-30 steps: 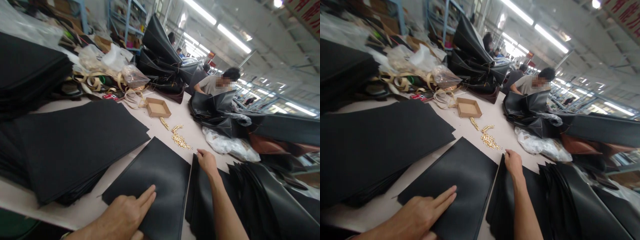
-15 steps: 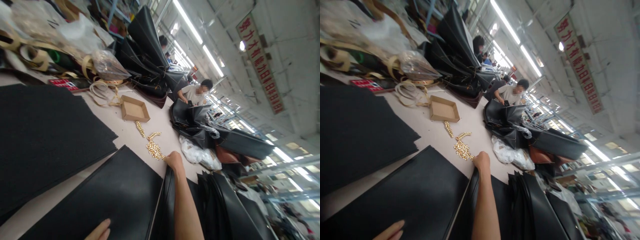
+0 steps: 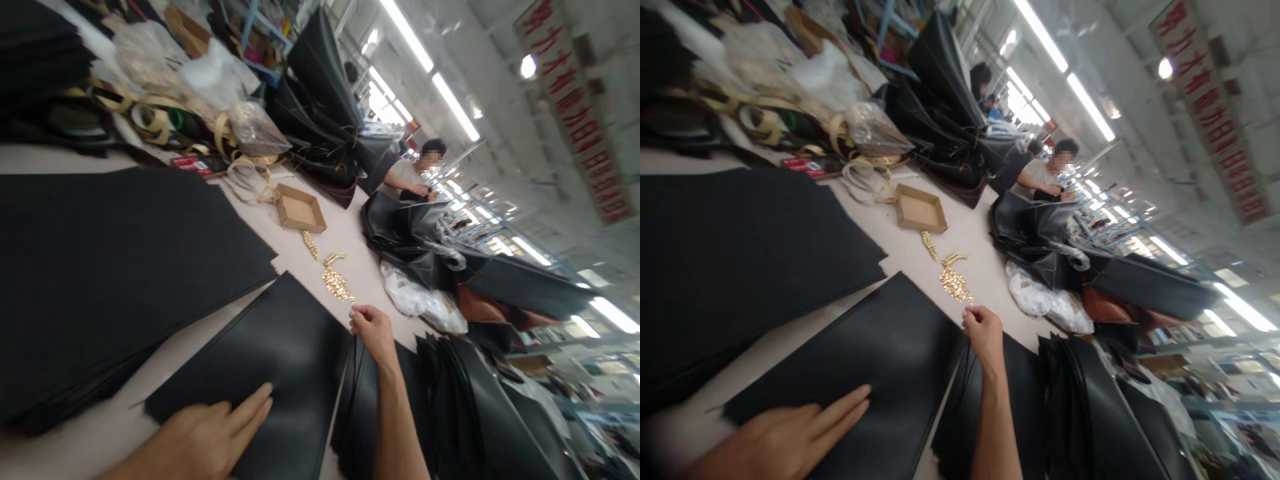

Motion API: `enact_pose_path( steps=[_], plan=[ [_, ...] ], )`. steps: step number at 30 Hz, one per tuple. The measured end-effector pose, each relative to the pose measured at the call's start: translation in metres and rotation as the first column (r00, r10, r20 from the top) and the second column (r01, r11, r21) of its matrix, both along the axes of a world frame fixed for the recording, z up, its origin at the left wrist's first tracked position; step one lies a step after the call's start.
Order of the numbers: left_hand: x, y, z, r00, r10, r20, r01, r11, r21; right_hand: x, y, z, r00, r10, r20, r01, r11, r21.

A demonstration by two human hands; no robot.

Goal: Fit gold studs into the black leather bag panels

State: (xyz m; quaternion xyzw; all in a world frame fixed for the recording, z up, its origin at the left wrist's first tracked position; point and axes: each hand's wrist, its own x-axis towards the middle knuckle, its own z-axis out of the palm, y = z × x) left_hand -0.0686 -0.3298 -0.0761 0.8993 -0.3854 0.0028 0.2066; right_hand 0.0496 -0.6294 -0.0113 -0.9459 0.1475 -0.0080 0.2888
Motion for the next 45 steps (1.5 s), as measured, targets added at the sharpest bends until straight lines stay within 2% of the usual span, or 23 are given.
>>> enact_pose_path(
  steps=[2, 4, 6, 8, 10, 17, 23, 29, 33, 40, 45],
  plan=[
    [0.0, 0.001, 0.013, 0.995, -0.094, 0.03, 0.091, 0.991, 0.098, -0.037, 0.02, -0.006, 0.999, 0.045, -0.019, -0.042, 0.987, 0.155],
    [0.002, 0.002, 0.019, 0.986, -0.159, 0.051, 0.153, 0.983, 0.097, -0.071, 0.04, -0.012, 0.994, 0.093, -0.058, -0.072, 0.954, 0.291],
    [0.003, 0.004, 0.018, 0.986, -0.154, 0.069, 0.147, 0.985, 0.092, -0.098, 0.059, -0.018, 0.984, 0.149, -0.097, -0.102, 0.918, 0.382],
    [0.002, 0.005, 0.016, 0.985, -0.142, 0.093, 0.135, 0.987, 0.082, -0.115, 0.074, -0.022, 0.97, 0.217, -0.109, -0.159, 0.905, 0.394],
    [0.0, 0.005, 0.014, 0.983, -0.136, 0.123, 0.128, 0.989, 0.071, -0.121, 0.084, -0.024, 0.955, 0.277, -0.106, -0.227, 0.912, 0.342],
    [0.0, 0.006, 0.018, 0.977, -0.125, 0.173, 0.118, 0.992, 0.046, -0.109, 0.1, -0.019, 0.924, 0.36, -0.13, -0.331, 0.922, 0.201],
    [-0.001, 0.007, 0.014, 0.976, -0.127, 0.177, 0.124, 0.992, 0.027, -0.102, 0.108, -0.012, 0.908, 0.363, -0.208, -0.35, 0.931, 0.1],
    [0.001, 0.008, 0.015, 0.98, -0.129, 0.149, 0.128, 0.992, 0.018, -0.089, 0.104, -0.011, 0.867, 0.353, -0.353, -0.326, 0.936, 0.134],
    [0.002, 0.009, 0.017, 0.982, -0.164, 0.098, 0.163, 0.986, 0.014, -0.079, 0.102, -0.013, 0.864, 0.324, -0.386, -0.271, 0.944, 0.187],
    [0.001, 0.009, 0.01, 0.982, -0.189, 0.018, 0.189, 0.982, -0.003, -0.074, 0.108, -0.017, 0.886, 0.282, -0.367, -0.232, 0.957, 0.175],
    [0.005, 0.009, 0.015, 0.988, -0.15, -0.033, 0.149, 0.988, -0.037, -0.084, 0.11, -0.013, 0.93, 0.248, -0.272, -0.21, 0.965, 0.159]
  ],
)
